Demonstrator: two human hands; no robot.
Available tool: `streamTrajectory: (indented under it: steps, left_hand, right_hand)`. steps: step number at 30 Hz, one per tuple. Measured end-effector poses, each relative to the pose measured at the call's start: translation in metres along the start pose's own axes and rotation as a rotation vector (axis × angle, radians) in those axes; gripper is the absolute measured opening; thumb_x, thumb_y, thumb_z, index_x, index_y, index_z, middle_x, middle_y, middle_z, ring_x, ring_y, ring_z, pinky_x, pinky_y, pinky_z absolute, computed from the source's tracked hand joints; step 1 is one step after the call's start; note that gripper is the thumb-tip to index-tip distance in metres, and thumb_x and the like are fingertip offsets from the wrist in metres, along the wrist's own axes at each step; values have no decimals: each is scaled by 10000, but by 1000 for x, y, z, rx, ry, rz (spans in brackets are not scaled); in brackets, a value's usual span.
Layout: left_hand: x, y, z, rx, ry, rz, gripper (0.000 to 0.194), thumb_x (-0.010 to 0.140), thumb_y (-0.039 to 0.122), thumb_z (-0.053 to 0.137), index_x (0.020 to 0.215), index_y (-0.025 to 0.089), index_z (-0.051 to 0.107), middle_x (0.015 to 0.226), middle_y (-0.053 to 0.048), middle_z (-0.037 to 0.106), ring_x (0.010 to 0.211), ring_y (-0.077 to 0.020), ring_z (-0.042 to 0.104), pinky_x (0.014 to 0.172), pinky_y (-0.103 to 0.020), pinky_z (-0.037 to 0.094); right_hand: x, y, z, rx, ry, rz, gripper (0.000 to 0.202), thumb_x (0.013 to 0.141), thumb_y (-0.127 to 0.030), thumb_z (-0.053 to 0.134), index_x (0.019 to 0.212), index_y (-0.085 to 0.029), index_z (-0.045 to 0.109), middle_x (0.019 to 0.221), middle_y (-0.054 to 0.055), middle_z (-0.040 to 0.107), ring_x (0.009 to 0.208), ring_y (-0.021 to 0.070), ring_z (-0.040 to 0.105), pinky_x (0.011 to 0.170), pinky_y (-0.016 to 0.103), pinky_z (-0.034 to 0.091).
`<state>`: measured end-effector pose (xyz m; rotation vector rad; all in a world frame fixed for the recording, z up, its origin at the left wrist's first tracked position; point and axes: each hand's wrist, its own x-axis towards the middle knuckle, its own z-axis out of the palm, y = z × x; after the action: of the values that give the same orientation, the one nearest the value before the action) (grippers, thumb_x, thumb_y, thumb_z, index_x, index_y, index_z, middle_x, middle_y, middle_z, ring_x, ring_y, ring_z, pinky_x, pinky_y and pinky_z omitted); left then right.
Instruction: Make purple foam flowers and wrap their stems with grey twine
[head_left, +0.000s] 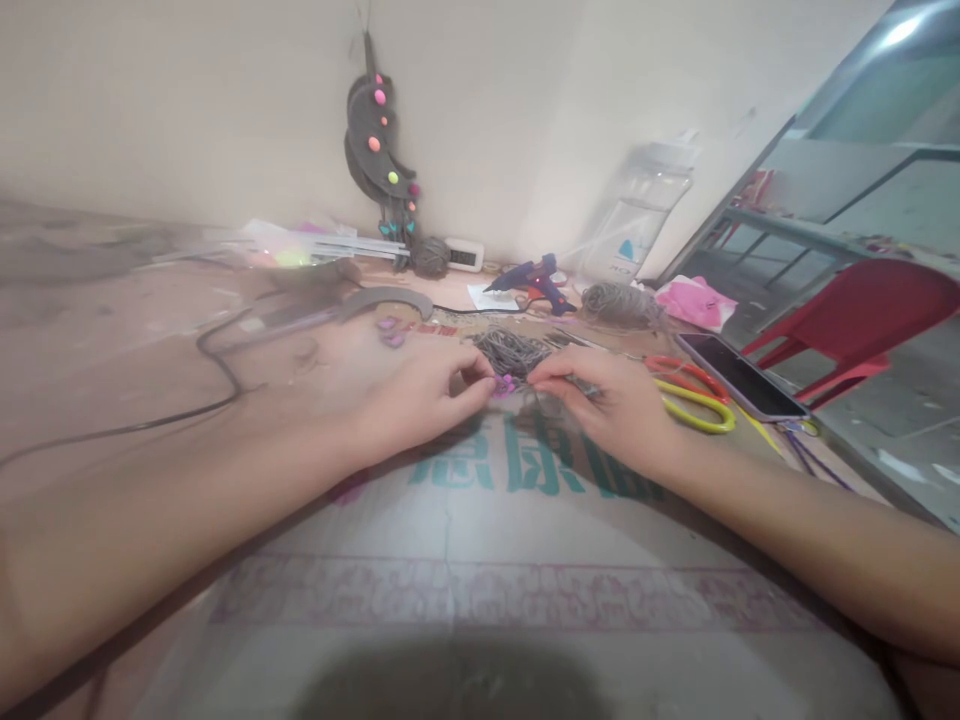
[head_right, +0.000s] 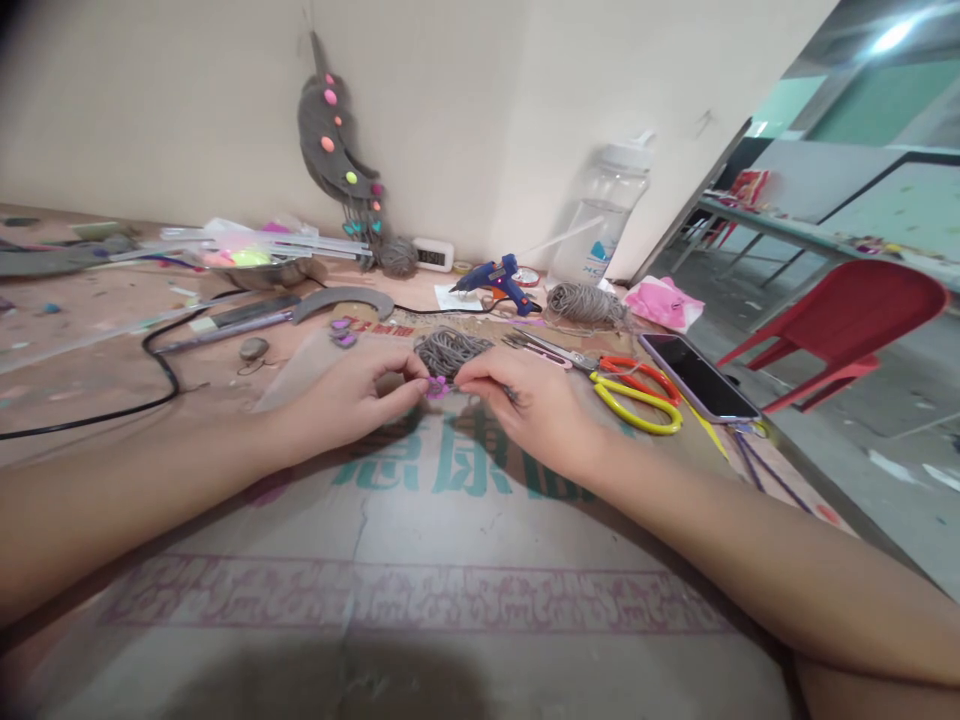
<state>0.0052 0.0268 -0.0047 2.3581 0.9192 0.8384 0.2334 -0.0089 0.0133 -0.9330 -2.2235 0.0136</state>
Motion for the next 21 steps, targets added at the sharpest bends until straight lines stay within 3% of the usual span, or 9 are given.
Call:
streamTrajectory:
  steps: [7,21]
  left_hand:
    - [-2,2,1,87,-14,56,169,918,298,516,835,186,612,813,-15,660,774,-170,582,724,-310,431]
    - [-4,5,3,199,-17,116,142,899,255,525,833,189,632,815,-27,670,788,-183,576,746,-331,424]
  right_hand:
    - [2,0,5,-55,-23,-91,98,960,-211,571,884,-211,633,792,29,639,769,175,596,687,315,464]
    - [-1,0,7,-166,-49,-148,136,968,-181,534,899,-212,646,836,51,636,810,193,582,729,335,477]
